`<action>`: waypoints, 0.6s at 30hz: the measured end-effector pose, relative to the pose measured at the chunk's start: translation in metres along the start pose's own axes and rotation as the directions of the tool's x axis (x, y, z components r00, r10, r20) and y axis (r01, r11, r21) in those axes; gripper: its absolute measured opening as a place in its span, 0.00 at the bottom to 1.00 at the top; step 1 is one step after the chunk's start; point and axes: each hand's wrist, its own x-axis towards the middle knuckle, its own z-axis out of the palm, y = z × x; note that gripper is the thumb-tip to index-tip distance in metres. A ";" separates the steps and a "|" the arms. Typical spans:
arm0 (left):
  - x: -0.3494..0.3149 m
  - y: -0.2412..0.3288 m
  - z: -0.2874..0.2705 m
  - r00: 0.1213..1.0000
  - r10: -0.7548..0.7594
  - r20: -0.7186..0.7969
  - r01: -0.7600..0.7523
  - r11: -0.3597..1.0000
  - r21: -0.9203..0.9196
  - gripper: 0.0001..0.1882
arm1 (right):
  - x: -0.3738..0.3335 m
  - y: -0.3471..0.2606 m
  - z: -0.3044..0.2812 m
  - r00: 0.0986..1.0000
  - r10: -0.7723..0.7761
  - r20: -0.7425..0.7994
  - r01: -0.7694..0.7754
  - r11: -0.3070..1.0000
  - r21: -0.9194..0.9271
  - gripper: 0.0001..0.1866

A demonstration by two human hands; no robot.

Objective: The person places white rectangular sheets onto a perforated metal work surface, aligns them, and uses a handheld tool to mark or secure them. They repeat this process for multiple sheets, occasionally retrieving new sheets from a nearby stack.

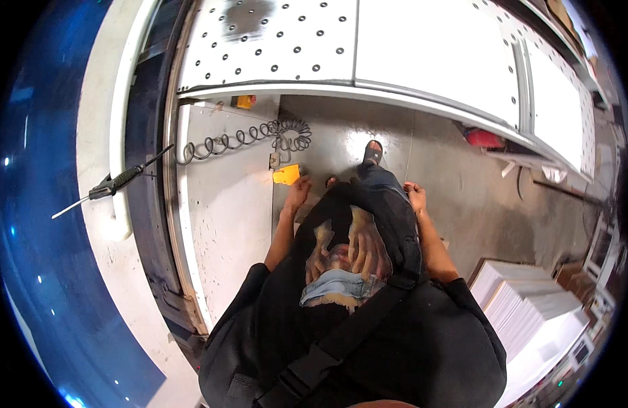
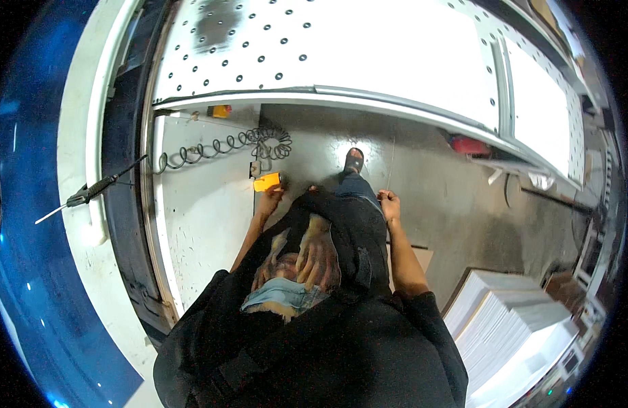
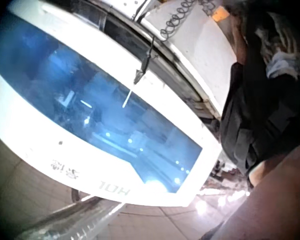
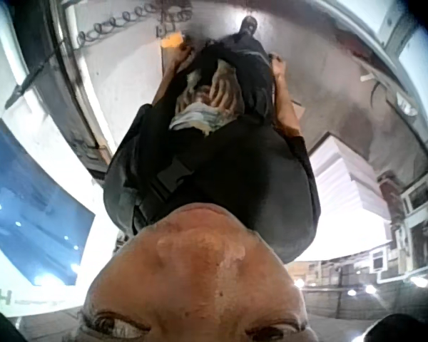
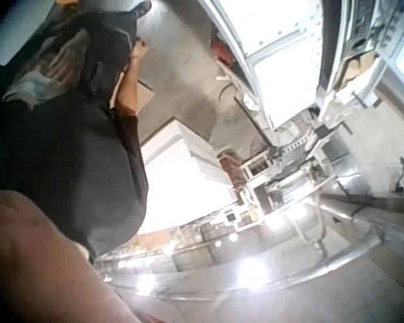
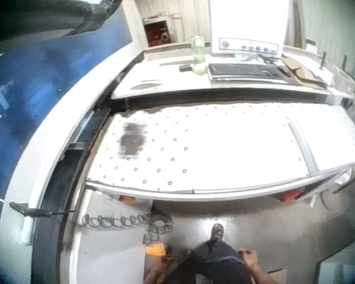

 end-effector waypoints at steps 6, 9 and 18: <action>-0.031 0.132 -0.093 0.588 0.150 -0.795 -0.200 0.979 0.037 0.30 | 0.066 -0.054 -0.021 0.968 0.175 0.180 -0.147 0.977 -0.154 0.12; -0.070 0.205 -0.152 0.067 0.373 -0.925 -0.088 0.926 0.367 0.36 | 0.093 -0.081 -0.025 0.974 0.082 0.209 -0.041 0.981 -0.192 0.13; -0.144 0.298 -0.310 -0.283 0.622 -0.730 0.606 0.706 0.366 0.45 | 0.099 -0.103 0.003 0.964 0.143 0.225 -0.115 0.985 -0.132 0.12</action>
